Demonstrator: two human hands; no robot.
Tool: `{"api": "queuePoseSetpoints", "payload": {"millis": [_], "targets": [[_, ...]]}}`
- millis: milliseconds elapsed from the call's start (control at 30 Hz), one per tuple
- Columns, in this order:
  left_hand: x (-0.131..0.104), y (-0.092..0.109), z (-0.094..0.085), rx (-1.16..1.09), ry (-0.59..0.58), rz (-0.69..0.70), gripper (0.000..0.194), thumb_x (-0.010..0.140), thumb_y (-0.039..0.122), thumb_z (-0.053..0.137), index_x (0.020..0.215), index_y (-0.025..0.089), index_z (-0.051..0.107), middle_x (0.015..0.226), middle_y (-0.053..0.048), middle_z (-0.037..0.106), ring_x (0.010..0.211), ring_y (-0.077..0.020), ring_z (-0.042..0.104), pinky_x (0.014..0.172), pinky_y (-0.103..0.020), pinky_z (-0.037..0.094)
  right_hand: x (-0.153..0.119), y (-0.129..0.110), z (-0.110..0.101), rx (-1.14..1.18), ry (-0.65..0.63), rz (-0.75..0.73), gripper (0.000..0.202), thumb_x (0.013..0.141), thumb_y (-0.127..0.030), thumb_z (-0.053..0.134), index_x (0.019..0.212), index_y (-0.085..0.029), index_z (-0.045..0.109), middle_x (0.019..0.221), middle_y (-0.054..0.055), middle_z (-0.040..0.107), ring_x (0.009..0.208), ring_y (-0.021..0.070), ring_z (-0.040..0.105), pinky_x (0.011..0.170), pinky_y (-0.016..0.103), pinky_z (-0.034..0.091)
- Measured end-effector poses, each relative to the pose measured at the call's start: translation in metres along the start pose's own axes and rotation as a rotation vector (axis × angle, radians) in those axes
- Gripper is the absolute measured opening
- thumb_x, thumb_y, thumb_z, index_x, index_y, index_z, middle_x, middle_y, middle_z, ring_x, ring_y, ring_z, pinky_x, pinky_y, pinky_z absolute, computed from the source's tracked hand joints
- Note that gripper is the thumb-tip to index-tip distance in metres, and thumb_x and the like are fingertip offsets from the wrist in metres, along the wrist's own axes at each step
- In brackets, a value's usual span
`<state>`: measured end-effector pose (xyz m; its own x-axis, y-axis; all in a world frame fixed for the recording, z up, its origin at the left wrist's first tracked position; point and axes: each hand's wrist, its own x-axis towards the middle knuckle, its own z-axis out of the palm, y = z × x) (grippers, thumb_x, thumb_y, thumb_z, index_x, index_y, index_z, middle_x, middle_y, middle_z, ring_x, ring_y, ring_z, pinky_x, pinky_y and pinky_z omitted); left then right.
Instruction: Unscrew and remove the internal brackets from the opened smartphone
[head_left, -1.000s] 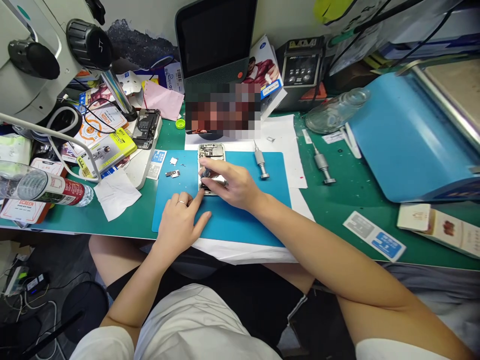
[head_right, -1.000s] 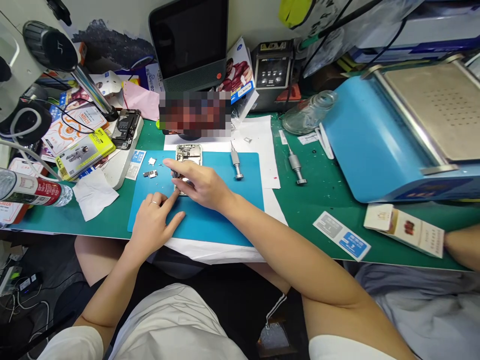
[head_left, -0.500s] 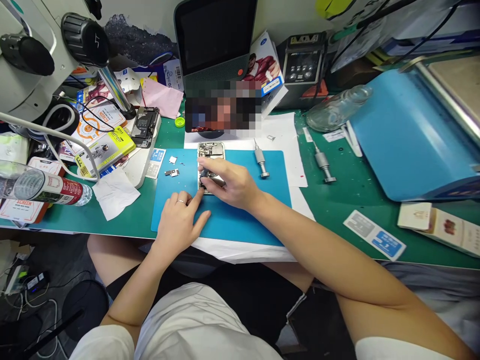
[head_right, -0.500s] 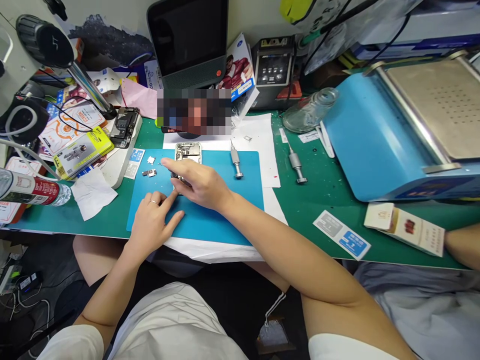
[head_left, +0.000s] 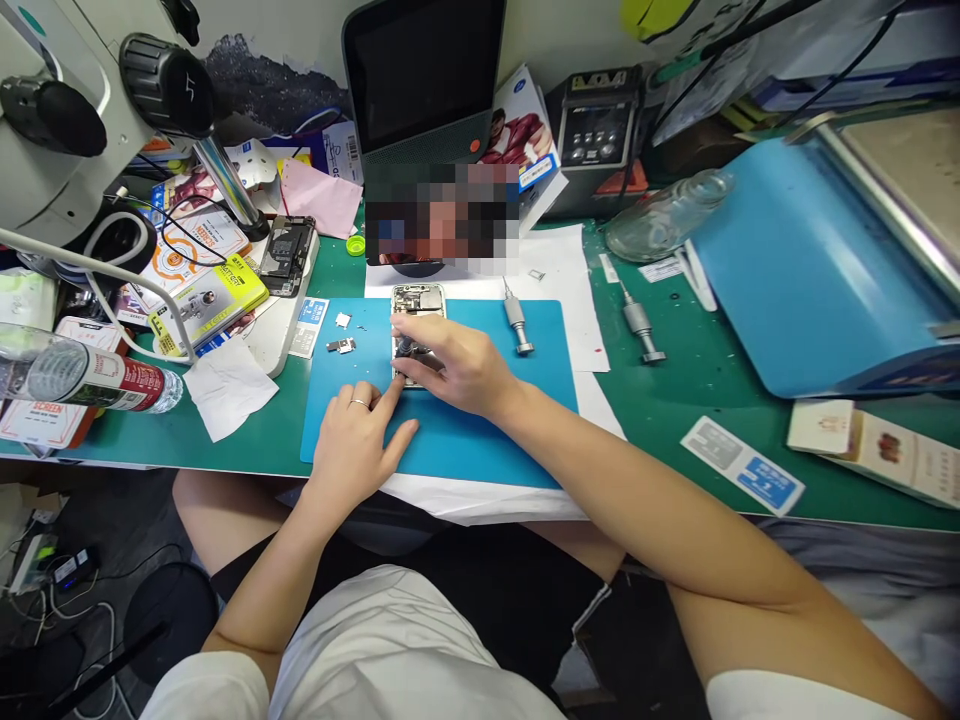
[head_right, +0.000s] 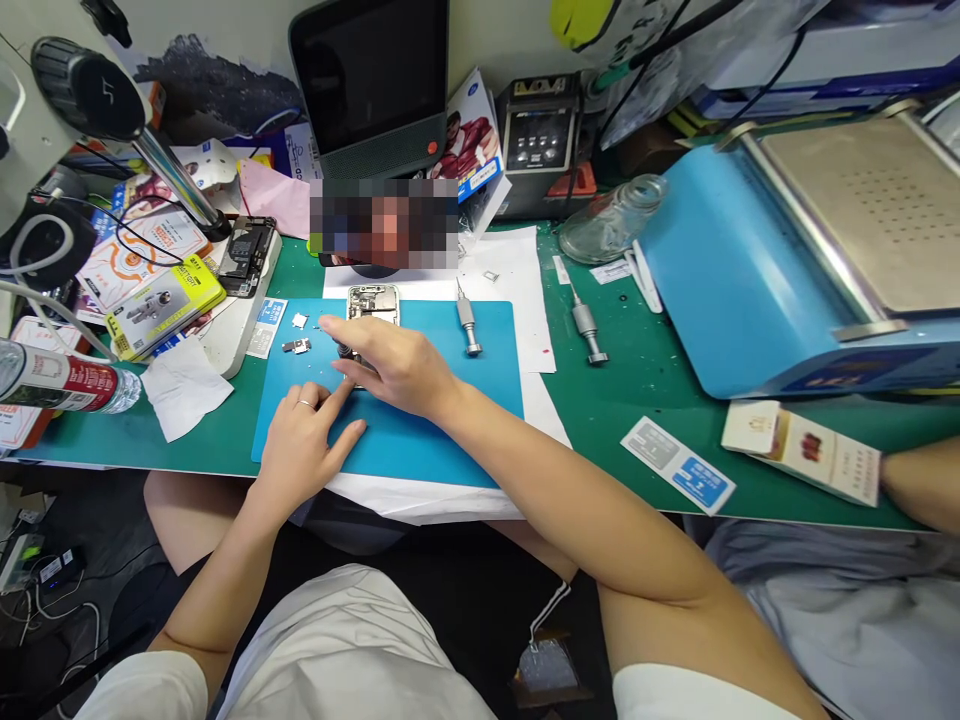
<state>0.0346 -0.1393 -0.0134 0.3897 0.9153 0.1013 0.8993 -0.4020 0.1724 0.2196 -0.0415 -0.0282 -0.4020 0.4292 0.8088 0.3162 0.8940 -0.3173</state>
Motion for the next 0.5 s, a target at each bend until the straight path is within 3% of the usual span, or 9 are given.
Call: {"api": "queuePoseSetpoints", "payload": {"millis": [233, 333, 500], "targets": [[0.0002, 0.0002, -0.0002, -0.006, 0.002, -0.002, 0.055, 0.107, 0.051, 0.043, 0.150, 0.019, 0.054, 0.098, -0.009, 0.055, 0.090, -0.0264, 0.050, 0.077, -0.037, 0.042, -0.0010, 0.0001, -0.0001, -0.026, -0.010, 0.028, 0.071, 0.098, -0.015, 0.059, 0.160, -0.028, 0.029, 0.114, 0.006, 0.075, 0.092, 0.0182, 0.075, 0.079, 0.031, 0.066], [0.0001, 0.0001, 0.0001, -0.002, 0.006, -0.002, 0.055, 0.107, 0.051, 0.043, 0.151, 0.018, 0.053, 0.099, -0.010, 0.055, 0.091, -0.0266, 0.050, 0.077, -0.037, 0.041, -0.0013, 0.0007, 0.0002, -0.033, -0.011, 0.003, 0.071, 0.098, -0.021, 0.064, 0.160, -0.030, 0.029, 0.117, 0.006, 0.075, 0.100, 0.0195, 0.076, 0.084, 0.033, 0.067], [0.0002, -0.0002, 0.0001, -0.017, 0.005, -0.002, 0.055, 0.107, 0.050, 0.043, 0.150, 0.019, 0.053, 0.099, -0.010, 0.055, 0.091, -0.0267, 0.051, 0.077, -0.038, 0.042, -0.0013, 0.0001, -0.0002, -0.026, -0.037, 0.034, 0.071, 0.099, -0.015, 0.056, 0.161, -0.030, 0.026, 0.116, 0.006, 0.075, 0.100, 0.0197, 0.076, 0.084, 0.033, 0.066]]}}
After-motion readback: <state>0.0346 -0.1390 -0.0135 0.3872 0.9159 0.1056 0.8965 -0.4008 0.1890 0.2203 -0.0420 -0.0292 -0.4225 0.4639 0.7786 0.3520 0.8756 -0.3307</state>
